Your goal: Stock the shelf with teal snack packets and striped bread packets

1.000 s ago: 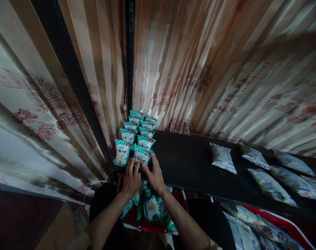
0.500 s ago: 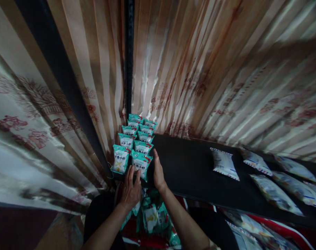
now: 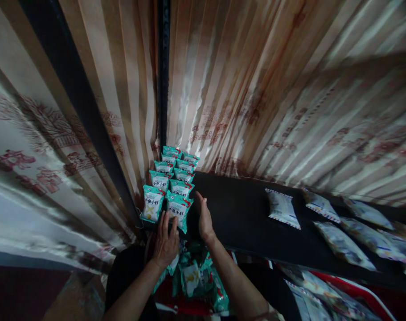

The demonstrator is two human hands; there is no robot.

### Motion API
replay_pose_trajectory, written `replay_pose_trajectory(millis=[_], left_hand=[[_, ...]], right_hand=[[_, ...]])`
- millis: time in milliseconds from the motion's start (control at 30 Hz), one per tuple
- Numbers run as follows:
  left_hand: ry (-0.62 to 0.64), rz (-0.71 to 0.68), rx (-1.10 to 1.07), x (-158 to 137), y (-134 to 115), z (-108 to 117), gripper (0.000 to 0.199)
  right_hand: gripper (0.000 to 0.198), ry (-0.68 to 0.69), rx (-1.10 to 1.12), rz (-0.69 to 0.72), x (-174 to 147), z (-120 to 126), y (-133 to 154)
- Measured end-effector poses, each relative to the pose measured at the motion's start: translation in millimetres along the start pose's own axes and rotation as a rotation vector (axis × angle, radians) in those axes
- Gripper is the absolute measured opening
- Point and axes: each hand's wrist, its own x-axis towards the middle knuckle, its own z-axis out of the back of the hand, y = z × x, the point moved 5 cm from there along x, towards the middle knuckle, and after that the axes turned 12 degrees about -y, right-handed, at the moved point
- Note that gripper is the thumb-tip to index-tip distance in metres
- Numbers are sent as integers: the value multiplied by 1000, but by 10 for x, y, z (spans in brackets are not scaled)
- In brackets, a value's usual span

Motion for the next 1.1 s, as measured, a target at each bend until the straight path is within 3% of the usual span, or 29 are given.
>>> replay_pose_trajectory(millis=[200, 367, 433, 533, 633, 733, 800, 900, 1000, 1100], left_hand=[[13, -32, 24, -22, -16, 80, 61], [5, -86, -49, -129, -186, 260, 52], [87, -123, -152, -236, -346, 289, 46], [396, -77, -320, -443, -643, 193, 41], [708, 225, -359, -646, -853, -6, 45], [856, 514, -255, -803, -943, -183, 52], [929, 596, -247, -888, -987, -281, 55], [974, 639, -261, -971, -999, -374, 57], [913, 699, -181, -981, -928, -415, 55], [860, 744, -146, -946, -885, -494, 58]], right_hand=[[60, -95, -14, -13, -588, 571, 19], [47, -155, -267, -44, -958, 1252, -71], [41, -140, -469, -3, -1004, 1493, -194], [35, -112, -819, 107, -1005, 1713, -407], [41, -20, -1012, 136, -1012, 1719, -613], [47, 123, -1081, 23, -1068, 1637, -791], [49, 190, -1074, -52, -1113, 1589, -856], [45, 149, -1024, -67, -1129, 1556, -836], [45, -8, -944, -140, -1084, 1564, -784], [53, -76, -834, -240, -1008, 1519, -782]])
